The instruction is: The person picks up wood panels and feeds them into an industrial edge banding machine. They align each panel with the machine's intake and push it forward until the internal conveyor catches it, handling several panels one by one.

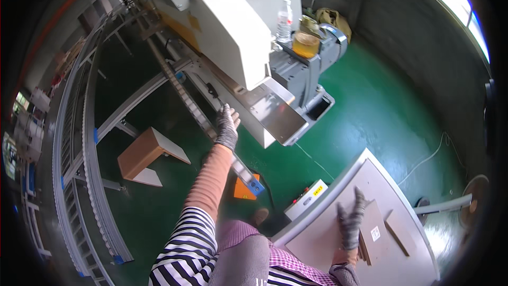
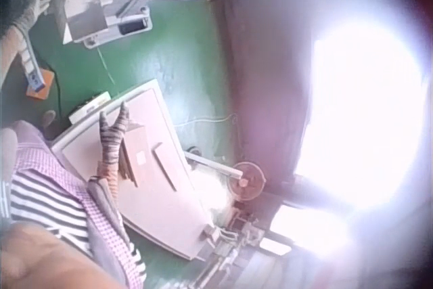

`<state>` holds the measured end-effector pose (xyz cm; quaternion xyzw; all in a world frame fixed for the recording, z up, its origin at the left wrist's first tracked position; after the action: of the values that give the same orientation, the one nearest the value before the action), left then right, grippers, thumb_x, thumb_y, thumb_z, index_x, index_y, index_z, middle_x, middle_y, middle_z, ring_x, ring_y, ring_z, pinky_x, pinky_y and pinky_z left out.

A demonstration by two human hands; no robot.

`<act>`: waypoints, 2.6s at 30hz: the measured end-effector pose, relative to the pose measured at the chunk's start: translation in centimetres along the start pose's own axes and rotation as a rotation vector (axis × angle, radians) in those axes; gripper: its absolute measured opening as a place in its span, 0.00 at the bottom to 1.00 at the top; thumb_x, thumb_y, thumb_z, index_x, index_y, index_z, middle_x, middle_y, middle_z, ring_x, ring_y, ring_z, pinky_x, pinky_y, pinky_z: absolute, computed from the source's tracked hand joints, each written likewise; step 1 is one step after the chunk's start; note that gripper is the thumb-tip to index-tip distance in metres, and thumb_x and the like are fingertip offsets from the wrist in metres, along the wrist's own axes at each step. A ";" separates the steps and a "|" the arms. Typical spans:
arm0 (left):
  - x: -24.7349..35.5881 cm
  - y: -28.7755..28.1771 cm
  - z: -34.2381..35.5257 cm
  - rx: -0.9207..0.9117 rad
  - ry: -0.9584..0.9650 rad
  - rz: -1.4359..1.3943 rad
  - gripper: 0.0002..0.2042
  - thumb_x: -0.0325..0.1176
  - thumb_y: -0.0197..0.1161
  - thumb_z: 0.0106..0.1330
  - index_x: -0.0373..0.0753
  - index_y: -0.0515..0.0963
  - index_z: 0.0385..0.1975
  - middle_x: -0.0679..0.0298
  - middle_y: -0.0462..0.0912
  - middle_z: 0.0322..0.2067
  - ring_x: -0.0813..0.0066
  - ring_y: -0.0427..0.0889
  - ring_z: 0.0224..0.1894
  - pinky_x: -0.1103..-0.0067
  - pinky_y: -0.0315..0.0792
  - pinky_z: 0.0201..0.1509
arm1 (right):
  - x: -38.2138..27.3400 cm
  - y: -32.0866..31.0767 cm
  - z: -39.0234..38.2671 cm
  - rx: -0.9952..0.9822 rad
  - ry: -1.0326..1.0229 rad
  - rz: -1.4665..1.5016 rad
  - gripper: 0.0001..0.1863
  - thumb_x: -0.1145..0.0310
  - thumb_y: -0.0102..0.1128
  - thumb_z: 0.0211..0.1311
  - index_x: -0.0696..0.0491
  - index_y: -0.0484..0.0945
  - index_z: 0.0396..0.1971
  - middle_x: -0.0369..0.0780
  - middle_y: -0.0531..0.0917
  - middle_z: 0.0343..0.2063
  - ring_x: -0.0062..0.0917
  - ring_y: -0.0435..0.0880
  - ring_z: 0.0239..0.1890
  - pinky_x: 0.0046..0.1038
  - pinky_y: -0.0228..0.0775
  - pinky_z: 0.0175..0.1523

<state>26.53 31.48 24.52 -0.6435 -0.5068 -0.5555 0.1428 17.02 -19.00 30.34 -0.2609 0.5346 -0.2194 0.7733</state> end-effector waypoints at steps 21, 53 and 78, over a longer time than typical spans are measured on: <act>-4.8 2.0 -0.8 -0.211 -0.347 -0.246 0.24 0.52 0.52 0.68 0.44 0.65 0.58 0.62 0.74 0.50 0.67 0.73 0.51 0.67 0.68 0.52 | -17.2 26.0 25.2 -0.629 -0.060 -0.484 0.71 0.37 0.76 0.26 0.59 0.46 0.68 0.57 0.54 0.66 0.48 0.47 0.71 0.53 0.34 0.71; -26.2 6.5 -49.0 -1.247 -1.183 0.481 0.21 0.45 0.59 0.67 0.38 0.70 0.53 0.58 0.79 0.43 0.66 0.82 0.42 0.71 0.78 0.47 | 22.5 -24.2 -14.5 -0.491 0.269 -0.584 0.60 0.51 0.78 0.24 0.45 0.57 0.66 0.53 0.62 0.62 0.45 0.55 0.68 0.40 0.40 0.72; 12.1 -18.9 8.7 0.167 0.015 0.072 0.38 0.53 0.66 0.59 0.44 0.58 0.65 0.51 0.62 0.64 0.50 0.64 0.64 0.57 0.59 0.65 | -6.2 8.1 -0.1 -0.689 0.254 0.792 0.27 0.71 0.66 0.56 0.59 0.71 0.56 0.41 0.79 0.51 0.28 0.75 0.56 0.32 0.62 0.64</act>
<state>14.52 52.34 24.75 -0.6431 -0.5266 -0.5106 0.2197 15.33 -8.95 29.58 -0.2493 0.7223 0.2471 0.5958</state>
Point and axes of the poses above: each hand's wrist, its own z-axis towards the middle knuckle, its own y-axis out of the palm, x = y × z, the point moved 2 cm from there along z, towards the middle knuckle
